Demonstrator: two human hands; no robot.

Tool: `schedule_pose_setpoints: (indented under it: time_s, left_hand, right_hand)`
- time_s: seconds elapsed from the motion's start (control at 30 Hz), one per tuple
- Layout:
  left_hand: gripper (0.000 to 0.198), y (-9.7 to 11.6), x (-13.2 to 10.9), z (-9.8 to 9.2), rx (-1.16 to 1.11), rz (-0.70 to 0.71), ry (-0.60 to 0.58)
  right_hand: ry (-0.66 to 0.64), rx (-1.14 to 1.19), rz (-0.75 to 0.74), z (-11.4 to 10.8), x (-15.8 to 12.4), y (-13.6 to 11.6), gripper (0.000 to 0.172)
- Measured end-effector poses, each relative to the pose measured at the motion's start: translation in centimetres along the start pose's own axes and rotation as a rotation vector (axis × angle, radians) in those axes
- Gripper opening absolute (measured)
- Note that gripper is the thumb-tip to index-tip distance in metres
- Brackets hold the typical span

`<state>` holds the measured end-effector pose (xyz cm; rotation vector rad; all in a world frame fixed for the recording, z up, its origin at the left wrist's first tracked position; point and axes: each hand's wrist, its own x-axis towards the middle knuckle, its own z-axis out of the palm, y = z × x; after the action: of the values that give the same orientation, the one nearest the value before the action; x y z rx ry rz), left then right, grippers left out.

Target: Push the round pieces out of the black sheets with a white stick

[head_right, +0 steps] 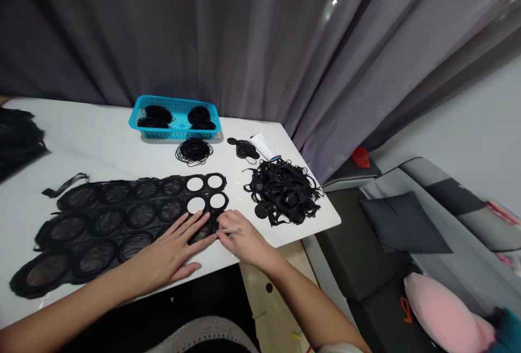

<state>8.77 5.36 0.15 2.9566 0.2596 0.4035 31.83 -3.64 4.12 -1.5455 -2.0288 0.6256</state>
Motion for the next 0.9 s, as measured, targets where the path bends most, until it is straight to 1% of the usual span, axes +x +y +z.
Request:
schedule_pose_setpoints:
  time_s: [0.07, 0.1, 0.13, 0.23, 0.27, 0.3, 0.33, 0.4, 0.5, 0.57, 0.63, 0.7, 0.8, 0.9]
  left_hand:
    - [0.065, 0.0, 0.0, 0.1, -0.019, -0.007, 0.003]
    - [0.064, 0.0, 0.0, 0.2, -0.03, -0.014, 0.006]
    - [0.063, 0.0, 0.0, 0.1, -0.038, -0.021, 0.009]
    - [0.063, 0.0, 0.0, -0.6, -0.055, 0.001, -0.016]
    - [0.065, 0.0, -0.2, -1.0, -0.059, 0.014, -0.032]
    - [0.068, 0.0, -0.4, -1.5, -0.063, 0.015, -0.045]
    - [0.07, -0.1, -0.7, -2.0, -0.063, 0.001, -0.049]
    - [0.068, -0.2, -1.5, -2.7, -0.05, -0.052, -0.033]
    - [0.058, -0.5, -3.1, -3.0, -0.009, -0.074, -0.015]
    - [0.057, -0.4, -4.0, -2.7, 0.02, -0.061, -0.016]
    - [0.059, -0.2, -4.6, -2.4, 0.038, -0.063, -0.013]
    - [0.058, 0.0, -4.8, -2.1, 0.039, -0.071, -0.007]
    - [0.057, 0.2, -4.9, -2.0, 0.021, -0.08, -0.012]
    - [0.056, 0.2, -4.8, -2.0, 0.009, -0.084, -0.014]
  right_hand:
    - [0.036, -0.138, -0.035, 0.7, -0.4, 0.3, 0.016]
    - [0.086, -0.179, -0.018, 0.7, -0.5, 0.7, 0.018]
    - [0.168, -0.192, 0.027, 0.3, -0.6, 1.2, 0.02]
    - [0.509, -0.128, 0.226, -2.3, -0.4, 3.0, 0.02]
    - [0.575, -0.106, 0.275, -3.3, -0.2, 3.3, 0.02]
    - [0.609, -0.083, 0.306, -4.2, 0.1, 3.4, 0.02]
    - [0.604, -0.061, 0.313, -4.6, 0.4, 3.2, 0.02]
    - [0.52, -0.005, 0.269, -4.5, 1.2, 2.2, 0.019]
    - [0.304, 0.105, 0.156, -1.9, 2.2, 0.1, 0.017]
    - [0.156, 0.169, 0.093, 0.0, 2.5, -1.1, 0.016]
    - [0.057, 0.22, 0.048, 1.2, 2.7, -1.7, 0.013]
    - [0.0, 0.256, 0.029, 1.6, 2.8, -2.1, 0.01]
    - [-0.059, 0.279, 0.039, 1.2, 2.9, -2.3, 0.011]
    - [-0.088, 0.285, 0.055, 0.9, 3.1, -2.4, 0.013]
